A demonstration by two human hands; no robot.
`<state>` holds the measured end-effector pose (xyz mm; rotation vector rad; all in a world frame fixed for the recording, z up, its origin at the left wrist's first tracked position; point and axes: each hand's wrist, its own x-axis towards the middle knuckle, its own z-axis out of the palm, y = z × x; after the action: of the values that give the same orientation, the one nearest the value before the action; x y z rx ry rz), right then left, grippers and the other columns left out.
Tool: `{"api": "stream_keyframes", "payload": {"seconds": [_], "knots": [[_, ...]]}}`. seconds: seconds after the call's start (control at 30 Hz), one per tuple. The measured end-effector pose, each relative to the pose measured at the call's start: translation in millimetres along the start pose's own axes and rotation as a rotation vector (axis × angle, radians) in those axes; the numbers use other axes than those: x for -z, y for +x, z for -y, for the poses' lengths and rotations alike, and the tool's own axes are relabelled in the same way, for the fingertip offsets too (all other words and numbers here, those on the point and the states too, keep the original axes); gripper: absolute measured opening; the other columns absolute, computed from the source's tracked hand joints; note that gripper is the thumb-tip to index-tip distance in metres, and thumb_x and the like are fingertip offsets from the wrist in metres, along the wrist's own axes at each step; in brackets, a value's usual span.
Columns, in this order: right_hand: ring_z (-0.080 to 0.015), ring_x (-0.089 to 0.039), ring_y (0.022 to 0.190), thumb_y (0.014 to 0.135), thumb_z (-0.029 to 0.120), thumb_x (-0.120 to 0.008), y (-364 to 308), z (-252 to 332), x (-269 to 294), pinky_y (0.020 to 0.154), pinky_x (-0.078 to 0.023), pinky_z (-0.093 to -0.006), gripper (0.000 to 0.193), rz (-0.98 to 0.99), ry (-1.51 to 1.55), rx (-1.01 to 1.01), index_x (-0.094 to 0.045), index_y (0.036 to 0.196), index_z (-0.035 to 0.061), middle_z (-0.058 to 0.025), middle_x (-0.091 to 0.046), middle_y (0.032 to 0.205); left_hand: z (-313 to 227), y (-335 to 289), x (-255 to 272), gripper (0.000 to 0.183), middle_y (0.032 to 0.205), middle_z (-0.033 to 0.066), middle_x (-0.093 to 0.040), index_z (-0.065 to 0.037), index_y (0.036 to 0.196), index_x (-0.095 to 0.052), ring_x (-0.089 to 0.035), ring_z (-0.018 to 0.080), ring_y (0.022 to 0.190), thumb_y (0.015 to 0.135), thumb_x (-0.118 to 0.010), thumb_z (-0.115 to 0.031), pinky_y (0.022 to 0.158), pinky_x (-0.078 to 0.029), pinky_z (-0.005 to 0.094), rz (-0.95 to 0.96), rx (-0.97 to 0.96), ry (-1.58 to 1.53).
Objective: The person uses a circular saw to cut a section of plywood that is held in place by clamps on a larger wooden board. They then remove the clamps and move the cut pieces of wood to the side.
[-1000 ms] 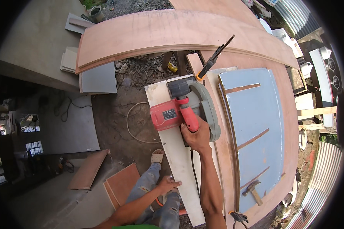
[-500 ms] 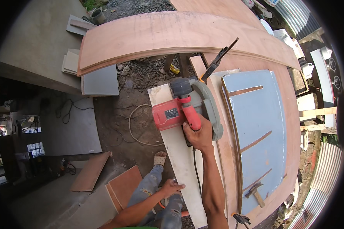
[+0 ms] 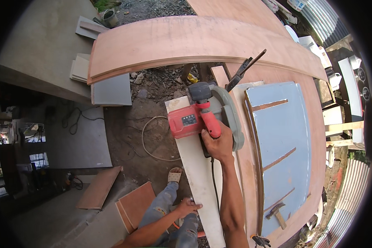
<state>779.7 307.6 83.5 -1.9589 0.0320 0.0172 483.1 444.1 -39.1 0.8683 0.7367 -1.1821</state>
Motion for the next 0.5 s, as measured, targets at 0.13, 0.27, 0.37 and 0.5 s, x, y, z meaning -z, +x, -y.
{"api": "stream_keyframes", "payload": {"seconds": [0.13,0.27,0.37,0.5], "knots": [[-0.0157,-0.054,0.064,0.079,0.012,-0.065,3,-3,-1,0.064,-0.046,-0.0307,0.02,-0.016,0.003,0.005,-0.063,0.095,0.0008,-0.0071,-0.058,0.07,0,-2,1,0.033,0.085,0.0075,-0.067,0.005,0.102,-0.062,-0.067,0.0174,0.079,0.084,-0.077,-0.018,0.064,-0.058,0.0346,0.003,-0.04,-0.016],[-0.0162,-0.052,0.06,0.079,0.013,-0.067,9,0,-10,0.061,-0.046,-0.0307,0.015,-0.047,0.023,0.028,-0.06,0.085,0.0011,-0.0072,-0.055,0.066,10,6,9,0.034,0.086,0.0085,-0.068,0.005,0.102,-0.062,-0.065,0.0168,0.077,0.083,-0.078,-0.019,0.064,-0.057,0.0348,0.003,-0.058,-0.003],[-0.0162,-0.051,0.06,0.079,0.013,-0.067,12,-2,-9,0.061,-0.046,-0.0307,0.015,-0.04,0.042,0.026,-0.06,0.086,0.0012,-0.0062,-0.055,0.067,19,12,15,0.036,0.085,0.008,-0.067,0.005,0.101,-0.062,-0.065,0.0162,0.076,0.082,-0.079,-0.021,0.064,-0.057,0.0347,0.006,-0.06,0.025],[-0.016,-0.051,0.061,0.079,0.012,-0.066,16,-2,-7,0.062,-0.046,-0.0308,0.015,-0.013,0.045,-0.016,-0.06,0.085,0.0009,-0.006,-0.055,0.066,16,8,13,0.037,0.083,0.0072,-0.067,0.005,0.101,-0.063,-0.065,0.0151,0.074,0.083,-0.078,-0.023,0.064,-0.057,0.0333,0.019,-0.082,0.024]]}}
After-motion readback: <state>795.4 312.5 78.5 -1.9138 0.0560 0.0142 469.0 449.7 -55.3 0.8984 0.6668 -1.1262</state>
